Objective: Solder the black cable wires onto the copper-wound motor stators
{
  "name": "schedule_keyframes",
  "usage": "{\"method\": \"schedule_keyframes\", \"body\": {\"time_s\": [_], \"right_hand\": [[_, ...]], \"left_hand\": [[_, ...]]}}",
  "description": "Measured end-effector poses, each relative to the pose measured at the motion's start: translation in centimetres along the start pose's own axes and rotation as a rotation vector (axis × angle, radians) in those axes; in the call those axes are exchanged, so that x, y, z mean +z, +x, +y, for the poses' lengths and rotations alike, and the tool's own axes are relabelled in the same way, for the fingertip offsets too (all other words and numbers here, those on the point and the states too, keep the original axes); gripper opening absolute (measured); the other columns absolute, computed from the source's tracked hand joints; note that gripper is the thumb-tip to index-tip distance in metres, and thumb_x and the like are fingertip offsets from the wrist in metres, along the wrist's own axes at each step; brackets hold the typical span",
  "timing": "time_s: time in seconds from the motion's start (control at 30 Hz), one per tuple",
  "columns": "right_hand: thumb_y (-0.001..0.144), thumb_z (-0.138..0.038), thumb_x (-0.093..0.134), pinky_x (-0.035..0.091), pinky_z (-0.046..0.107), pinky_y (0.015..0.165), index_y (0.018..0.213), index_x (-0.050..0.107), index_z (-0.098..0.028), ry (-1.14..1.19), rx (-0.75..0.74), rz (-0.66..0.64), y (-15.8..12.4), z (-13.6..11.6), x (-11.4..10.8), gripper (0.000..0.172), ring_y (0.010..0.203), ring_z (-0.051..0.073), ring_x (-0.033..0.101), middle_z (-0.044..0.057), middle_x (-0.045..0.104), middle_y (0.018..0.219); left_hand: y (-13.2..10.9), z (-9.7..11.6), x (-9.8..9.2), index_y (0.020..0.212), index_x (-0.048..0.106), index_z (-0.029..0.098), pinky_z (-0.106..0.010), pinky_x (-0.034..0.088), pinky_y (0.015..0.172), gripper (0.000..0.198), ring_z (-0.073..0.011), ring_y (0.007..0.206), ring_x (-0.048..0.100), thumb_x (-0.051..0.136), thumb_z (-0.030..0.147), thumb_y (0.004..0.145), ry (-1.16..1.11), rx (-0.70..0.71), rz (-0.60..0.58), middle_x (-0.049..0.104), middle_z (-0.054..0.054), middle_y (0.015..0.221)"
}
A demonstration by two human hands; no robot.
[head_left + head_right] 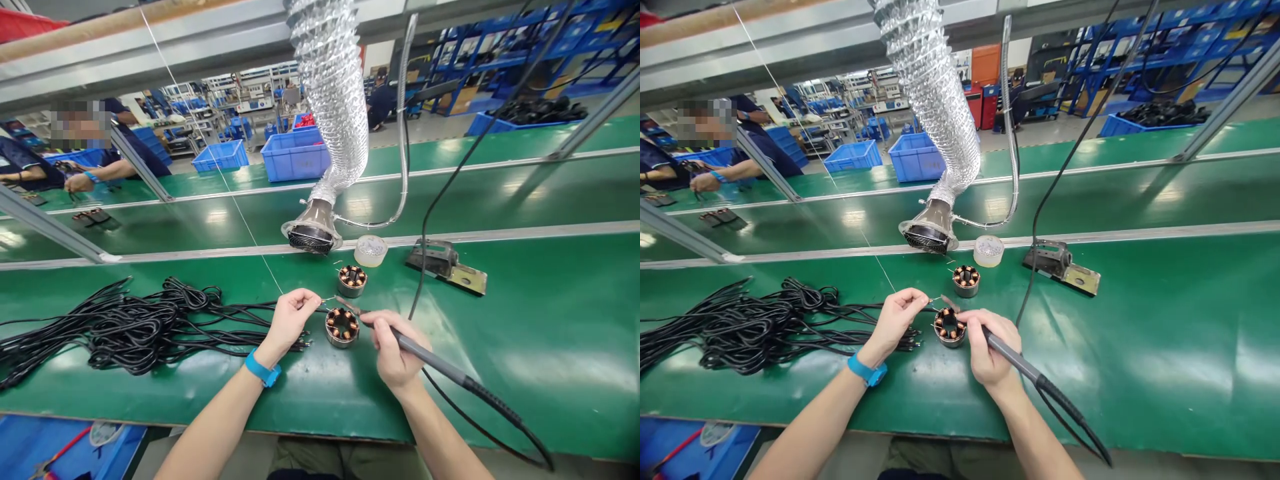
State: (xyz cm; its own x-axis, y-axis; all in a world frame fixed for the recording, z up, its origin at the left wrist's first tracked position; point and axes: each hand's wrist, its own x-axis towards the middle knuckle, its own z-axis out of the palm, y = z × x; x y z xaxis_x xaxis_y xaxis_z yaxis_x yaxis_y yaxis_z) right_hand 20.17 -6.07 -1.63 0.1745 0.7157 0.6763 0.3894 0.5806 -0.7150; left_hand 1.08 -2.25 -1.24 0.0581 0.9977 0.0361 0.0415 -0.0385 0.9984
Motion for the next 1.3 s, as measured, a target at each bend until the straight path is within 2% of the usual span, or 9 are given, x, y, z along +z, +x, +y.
{"method": "schedule_keyframes", "body": {"time_s": [0.17, 0.3, 0.6, 0.87, 1.1, 1.3], "right_hand": [[0.088, -0.015, 0.052, 0.049, 0.029, 0.057, 0.084, 0.07, -0.022, 0.114, -0.054, -0.048, 0.1, -0.4, 0.0, 0.019, 0.058, 0.015, 0.062, 0.0, 0.067, 0.068], [0.087, -0.013, 0.052, 0.045, 0.028, 0.053, 0.084, 0.069, -0.02, 0.088, -0.089, -0.116, 0.6, -0.9, 0.2, 0.019, 0.053, 0.013, 0.058, -0.001, 0.065, 0.066], [0.086, -0.013, 0.05, 0.041, 0.028, 0.052, 0.081, 0.066, -0.02, 0.06, -0.173, -0.158, 1.0, -1.4, 0.3, 0.018, 0.052, 0.012, 0.055, -0.001, 0.065, 0.066], [0.087, -0.014, 0.049, 0.04, 0.028, 0.051, 0.08, 0.066, -0.02, 0.092, -0.155, -0.163, 0.9, -1.5, 0.3, 0.019, 0.051, 0.012, 0.054, -0.001, 0.064, 0.065], [0.087, -0.015, 0.05, 0.041, 0.03, 0.053, 0.082, 0.068, -0.021, 0.1, -0.094, -0.069, 0.1, -0.7, 0.1, 0.02, 0.053, 0.013, 0.054, 0.0, 0.065, 0.067], [0.085, -0.015, 0.05, 0.042, 0.029, 0.052, 0.079, 0.068, -0.021, 0.066, -0.134, -0.098, 0.3, -0.8, 0.2, 0.019, 0.053, 0.013, 0.054, -0.001, 0.063, 0.063]], "left_hand": [[-0.1, 0.0, 0.1, 0.075, 0.066, 0.013, -0.025, 0.044, 0.071, 0.026, -0.0128, 0.071, 0.055, 0.07, 0.038, 0.081, -0.007, 0.015, 0.001, 0.064, -0.002, 0.073], [-0.1, -0.1, 0.1, 0.075, 0.066, 0.013, -0.024, 0.044, 0.07, 0.025, -0.0122, 0.07, 0.055, 0.07, 0.037, 0.081, -0.007, 0.007, -0.002, 0.064, -0.001, 0.072], [0.0, -0.4, 0.1, 0.078, 0.066, 0.013, -0.024, 0.044, 0.07, 0.026, -0.0132, 0.071, 0.056, 0.068, 0.038, 0.083, 0.004, 0.029, -0.024, 0.065, -0.003, 0.075], [0.0, -0.1, 0.3, 0.077, 0.067, 0.013, -0.025, 0.045, 0.07, 0.027, -0.0137, 0.07, 0.056, 0.068, 0.04, 0.083, 0.026, 0.04, -0.015, 0.065, -0.003, 0.074], [0.0, -0.3, 0.2, 0.077, 0.067, 0.013, -0.025, 0.045, 0.071, 0.028, -0.0144, 0.072, 0.057, 0.069, 0.041, 0.081, 0.027, 0.039, -0.015, 0.066, -0.004, 0.076], [0.0, 0.0, 0.3, 0.076, 0.066, 0.013, -0.024, 0.045, 0.07, 0.027, -0.0137, 0.07, 0.056, 0.068, 0.039, 0.082, 0.03, 0.038, -0.013, 0.065, -0.003, 0.074]]}}
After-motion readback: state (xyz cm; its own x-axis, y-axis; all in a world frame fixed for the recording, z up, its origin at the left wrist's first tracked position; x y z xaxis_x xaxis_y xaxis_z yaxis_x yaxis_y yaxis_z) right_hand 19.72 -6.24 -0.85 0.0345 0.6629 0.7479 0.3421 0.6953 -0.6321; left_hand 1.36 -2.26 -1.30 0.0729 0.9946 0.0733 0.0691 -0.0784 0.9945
